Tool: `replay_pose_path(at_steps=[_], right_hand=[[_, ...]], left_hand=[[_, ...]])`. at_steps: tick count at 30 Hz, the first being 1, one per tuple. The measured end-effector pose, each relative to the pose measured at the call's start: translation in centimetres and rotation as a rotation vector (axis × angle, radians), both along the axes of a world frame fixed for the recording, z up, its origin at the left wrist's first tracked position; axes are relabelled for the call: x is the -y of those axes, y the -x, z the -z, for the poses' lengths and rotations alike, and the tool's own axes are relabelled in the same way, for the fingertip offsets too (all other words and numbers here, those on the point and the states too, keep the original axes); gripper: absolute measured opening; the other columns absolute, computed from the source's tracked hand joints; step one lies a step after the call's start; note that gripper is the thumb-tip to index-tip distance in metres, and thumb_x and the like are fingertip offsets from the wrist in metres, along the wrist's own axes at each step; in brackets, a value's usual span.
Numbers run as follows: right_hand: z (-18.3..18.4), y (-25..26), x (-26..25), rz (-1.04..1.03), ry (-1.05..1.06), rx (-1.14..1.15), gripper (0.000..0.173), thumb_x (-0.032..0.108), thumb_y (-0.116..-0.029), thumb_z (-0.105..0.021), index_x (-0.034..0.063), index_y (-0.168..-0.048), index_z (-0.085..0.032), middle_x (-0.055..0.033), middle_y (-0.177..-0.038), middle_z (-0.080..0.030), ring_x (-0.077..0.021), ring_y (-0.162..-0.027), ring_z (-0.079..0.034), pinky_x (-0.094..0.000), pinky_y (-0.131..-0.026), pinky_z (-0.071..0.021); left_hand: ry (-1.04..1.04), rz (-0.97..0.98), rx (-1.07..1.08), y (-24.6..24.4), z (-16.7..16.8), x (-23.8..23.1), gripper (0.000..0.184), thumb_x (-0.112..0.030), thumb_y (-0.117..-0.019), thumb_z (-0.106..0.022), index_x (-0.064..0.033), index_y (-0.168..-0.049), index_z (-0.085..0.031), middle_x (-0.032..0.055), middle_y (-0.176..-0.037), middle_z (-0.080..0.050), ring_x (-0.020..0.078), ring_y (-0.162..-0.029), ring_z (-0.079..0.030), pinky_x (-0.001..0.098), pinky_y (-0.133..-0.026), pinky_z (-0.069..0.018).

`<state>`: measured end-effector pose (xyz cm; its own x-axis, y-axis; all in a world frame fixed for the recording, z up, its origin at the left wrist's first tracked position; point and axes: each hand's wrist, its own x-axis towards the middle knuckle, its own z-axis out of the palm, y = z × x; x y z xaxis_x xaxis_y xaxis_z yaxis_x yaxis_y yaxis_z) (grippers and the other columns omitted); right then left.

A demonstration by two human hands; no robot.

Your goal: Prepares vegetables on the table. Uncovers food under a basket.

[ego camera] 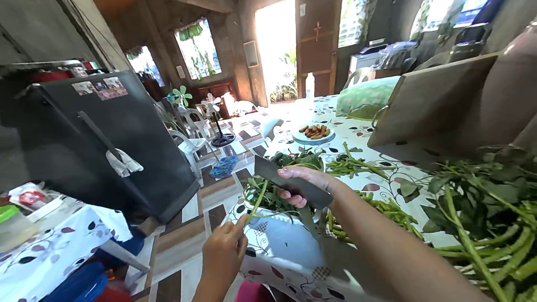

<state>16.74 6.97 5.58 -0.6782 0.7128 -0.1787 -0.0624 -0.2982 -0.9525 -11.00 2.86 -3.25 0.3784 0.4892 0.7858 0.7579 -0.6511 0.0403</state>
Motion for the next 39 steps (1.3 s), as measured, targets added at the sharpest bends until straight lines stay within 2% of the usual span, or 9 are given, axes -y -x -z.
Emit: replay_pose_path(at_steps=[7,10,13,15,16,19,24,34,39], right_hand=[[-0.3,0.6,0.2,0.091,-0.138,0.16,0.034,0.038,-0.1096,-0.037,0.0159,-0.087,-0.047,0.0062,-0.058,-0.047,0.002,-0.04,-0.046,-0.0113,-0.039,-0.0426],[0.1,1.9,0.1,0.272,-0.243,0.333,0.025,0.038,-0.1009,-0.06,0.0157,-0.107,-0.051,0.0057,-0.059,-0.045,-0.0004,-0.04,-0.041,-0.0146,-0.038,-0.0371],[-0.2,3.9,0.3,0.452,-0.297,0.49,0.047,0.042,-0.0941,-0.072,0.0143,-0.126,-0.051,0.0021,-0.069,-0.047,-0.0036,-0.049,-0.042,-0.0182,-0.044,-0.0373],[-0.6,4.6,0.0,0.594,-0.263,0.528,0.065,0.044,-0.0915,-0.074,0.0137,-0.142,-0.046,-0.0108,-0.1,-0.06,-0.0168,-0.076,-0.054,-0.0352,-0.067,-0.0476],[-0.4,4.3,-0.5,0.656,-0.241,0.503,0.068,0.048,-0.0921,-0.072,0.0141,-0.144,-0.043,-0.0118,-0.101,-0.059,-0.0182,-0.076,-0.052,-0.0367,-0.066,-0.0461],[-0.5,2.1,-1.8,0.672,-0.097,0.283,0.048,0.059,-0.0992,-0.053,0.0144,-0.116,-0.055,0.0009,-0.067,-0.047,-0.0068,-0.046,-0.041,-0.022,-0.042,-0.039],[-0.2,1.1,-2.5,0.532,0.04,-0.207,0.046,0.062,-0.0984,-0.045,0.0176,-0.101,-0.055,-0.0012,-0.063,-0.055,-0.013,-0.043,-0.055,-0.0301,-0.038,-0.0497],[-6.8,-2.2,0.0,0.332,-0.195,0.506,0.047,0.057,-0.1005,-0.051,0.0109,-0.095,-0.058,0.0012,-0.059,-0.051,-0.0041,-0.042,-0.045,-0.0181,-0.039,-0.0379],[-5.7,-2.5,3.5,0.12,-0.336,0.384,0.041,0.047,-0.1058,-0.038,0.0133,-0.086,-0.049,0.0059,-0.057,-0.048,0.0013,-0.04,-0.047,-0.0123,-0.04,-0.0409]], left_hand=[[0.019,0.018,-0.057,0.0,-1.2,-0.2,0.039,-0.011,-0.0843,-0.054,-0.0017,-0.114,-0.078,0.0105,-0.07,-0.066,0.0261,-0.058,-0.064,0.0401,-0.053,-0.0533],[-0.011,0.013,-0.117,-0.9,-2.1,0.3,0.035,-0.01,-0.0839,-0.055,-0.0001,-0.109,-0.078,0.0115,-0.072,-0.068,0.0274,-0.06,-0.068,0.0405,-0.054,-0.0553],[-0.031,-0.025,-0.174,-1.6,-3.2,0.8,0.03,-0.008,-0.0817,-0.059,0.0011,-0.103,-0.078,0.0124,-0.071,-0.069,0.0297,-0.062,-0.069,0.0429,-0.053,-0.0556],[-0.029,-0.067,-0.177,-1.7,-3.9,1.7,0.029,-0.009,-0.0812,-0.059,0.0003,-0.101,-0.078,0.0131,-0.073,-0.071,0.0306,-0.063,-0.071,0.0438,-0.054,-0.0559],[-0.028,-0.082,-0.168,-1.5,-4.2,2.2,0.03,-0.01,-0.0817,-0.057,-0.0003,-0.101,-0.079,0.0126,-0.072,-0.07,0.0299,-0.062,-0.07,0.0435,-0.053,-0.0553],[0.06,-0.07,-0.109,-0.6,-5.1,2.6,0.036,-0.011,-0.0864,-0.054,0.0004,-0.111,-0.077,0.0128,-0.074,-0.07,0.0294,-0.062,-0.068,0.046,-0.055,-0.0553],[0.227,0.036,0.068,-1.0,-4.1,-1.1,0.036,-0.008,-0.0944,-0.051,0.0028,-0.122,-0.072,0.0144,-0.078,-0.069,0.0234,-0.06,-0.061,0.04,-0.058,-0.0528],[0.219,-0.069,0.061,-2.4,-4.0,-3.5,0.034,-0.006,-0.0946,-0.059,-0.0036,-0.126,-0.073,0.0173,-0.083,-0.068,0.0317,-0.071,-0.066,0.0483,-0.067,-0.0547],[-0.02,0.082,0.082,-4.0,-3.2,-3.1,0.035,-0.006,-0.0907,-0.058,-0.0055,-0.12,-0.076,0.0135,-0.076,-0.065,0.0272,-0.065,-0.063,0.0401,-0.061,-0.0544]])
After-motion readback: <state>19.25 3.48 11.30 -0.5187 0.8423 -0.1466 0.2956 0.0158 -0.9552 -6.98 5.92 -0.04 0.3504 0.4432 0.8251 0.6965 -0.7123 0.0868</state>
